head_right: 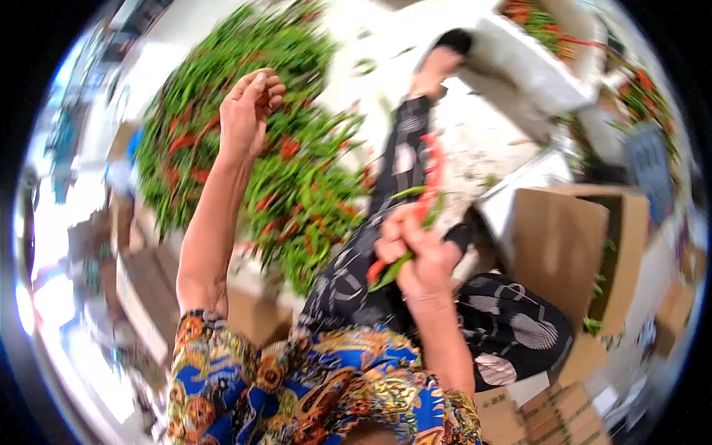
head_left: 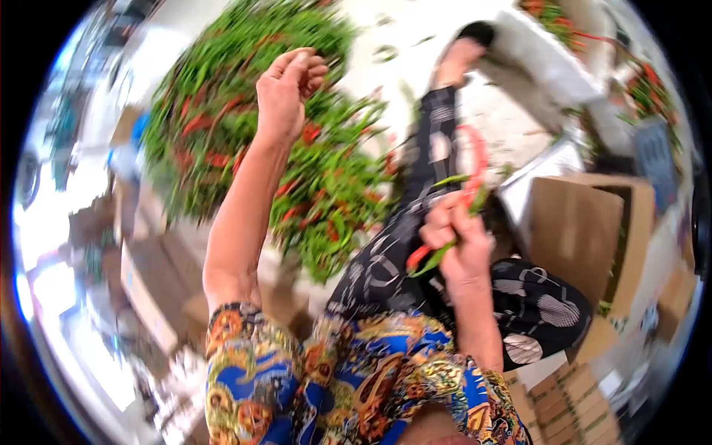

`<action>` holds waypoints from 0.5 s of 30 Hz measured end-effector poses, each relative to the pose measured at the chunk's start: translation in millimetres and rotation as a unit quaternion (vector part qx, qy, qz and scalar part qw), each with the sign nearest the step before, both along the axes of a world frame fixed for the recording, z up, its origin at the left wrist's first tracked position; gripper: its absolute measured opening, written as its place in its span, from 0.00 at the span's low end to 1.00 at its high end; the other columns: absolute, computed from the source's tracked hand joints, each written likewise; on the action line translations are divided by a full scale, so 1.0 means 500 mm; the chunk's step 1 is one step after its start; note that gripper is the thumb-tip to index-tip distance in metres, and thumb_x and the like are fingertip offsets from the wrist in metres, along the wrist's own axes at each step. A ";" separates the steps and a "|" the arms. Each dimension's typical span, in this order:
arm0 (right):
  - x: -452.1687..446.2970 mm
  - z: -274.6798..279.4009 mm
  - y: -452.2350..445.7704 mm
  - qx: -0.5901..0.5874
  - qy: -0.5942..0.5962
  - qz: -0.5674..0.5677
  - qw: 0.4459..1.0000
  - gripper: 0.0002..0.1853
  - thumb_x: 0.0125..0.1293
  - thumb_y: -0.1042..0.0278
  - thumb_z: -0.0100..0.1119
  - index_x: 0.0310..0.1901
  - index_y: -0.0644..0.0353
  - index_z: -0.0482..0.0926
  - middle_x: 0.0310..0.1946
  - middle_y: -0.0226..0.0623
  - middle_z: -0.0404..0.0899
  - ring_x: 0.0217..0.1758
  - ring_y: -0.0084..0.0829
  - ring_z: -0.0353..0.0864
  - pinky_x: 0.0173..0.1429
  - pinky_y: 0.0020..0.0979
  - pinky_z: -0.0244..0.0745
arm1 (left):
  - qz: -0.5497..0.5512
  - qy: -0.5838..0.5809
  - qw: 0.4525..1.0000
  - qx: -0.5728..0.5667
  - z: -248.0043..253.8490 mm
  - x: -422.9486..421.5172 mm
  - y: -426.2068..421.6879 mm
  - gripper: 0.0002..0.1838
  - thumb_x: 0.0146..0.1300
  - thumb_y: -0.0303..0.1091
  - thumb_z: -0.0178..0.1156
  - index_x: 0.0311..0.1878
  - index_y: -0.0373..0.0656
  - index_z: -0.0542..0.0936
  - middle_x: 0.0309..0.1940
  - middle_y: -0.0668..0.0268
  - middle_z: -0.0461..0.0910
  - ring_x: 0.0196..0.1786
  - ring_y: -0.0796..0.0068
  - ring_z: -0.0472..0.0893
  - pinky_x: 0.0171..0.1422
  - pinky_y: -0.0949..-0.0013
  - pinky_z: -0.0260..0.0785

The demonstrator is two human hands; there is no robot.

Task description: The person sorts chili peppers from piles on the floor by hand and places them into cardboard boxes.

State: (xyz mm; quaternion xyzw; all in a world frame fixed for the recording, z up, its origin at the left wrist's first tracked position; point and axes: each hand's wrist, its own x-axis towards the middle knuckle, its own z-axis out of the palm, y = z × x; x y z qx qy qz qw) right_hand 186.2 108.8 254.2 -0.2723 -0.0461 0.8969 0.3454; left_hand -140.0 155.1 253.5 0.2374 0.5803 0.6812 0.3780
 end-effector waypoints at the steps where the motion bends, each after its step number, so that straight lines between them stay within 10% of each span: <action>1: -0.008 0.005 -0.003 0.011 0.009 0.005 1.000 0.10 0.67 0.62 0.58 0.41 0.61 0.74 0.27 0.31 0.69 0.23 0.20 0.60 0.29 0.25 0.59 | 0.091 -0.020 0.995 -0.021 -0.035 -0.068 -0.079 0.12 0.68 0.30 0.55 0.48 0.32 0.77 0.38 0.58 0.81 0.38 0.71 0.82 0.41 0.73 0.75; 4: -0.044 0.004 -0.019 0.019 0.073 0.053 0.996 0.09 0.69 0.65 0.55 0.41 0.62 0.73 0.28 0.31 0.70 0.22 0.18 0.61 0.28 0.23 0.60 | 0.333 0.030 0.936 -0.110 -0.107 -0.229 -0.323 0.08 0.65 0.27 0.55 0.42 0.33 0.78 0.31 0.59 0.80 0.32 0.73 0.80 0.34 0.75 0.72; 10: -0.109 0.000 -0.041 -0.005 0.091 0.122 0.988 0.09 0.70 0.65 0.53 0.43 0.62 0.72 0.28 0.30 0.69 0.23 0.18 0.62 0.28 0.22 0.60 | 0.218 0.262 0.872 -0.352 -0.252 -0.250 -0.601 0.12 0.58 0.31 0.59 0.43 0.36 0.82 0.26 0.62 0.81 0.27 0.68 0.78 0.36 0.69 0.72; 15: -0.130 0.006 -0.028 -0.015 0.072 0.114 0.991 0.09 0.72 0.65 0.51 0.44 0.62 0.72 0.28 0.30 0.69 0.25 0.18 0.63 0.30 0.23 0.61 | 0.210 0.452 0.759 -0.420 -0.341 -0.228 -0.549 0.21 0.58 0.41 0.62 0.52 0.41 0.78 0.39 0.50 0.80 0.46 0.51 0.78 0.52 0.56 0.69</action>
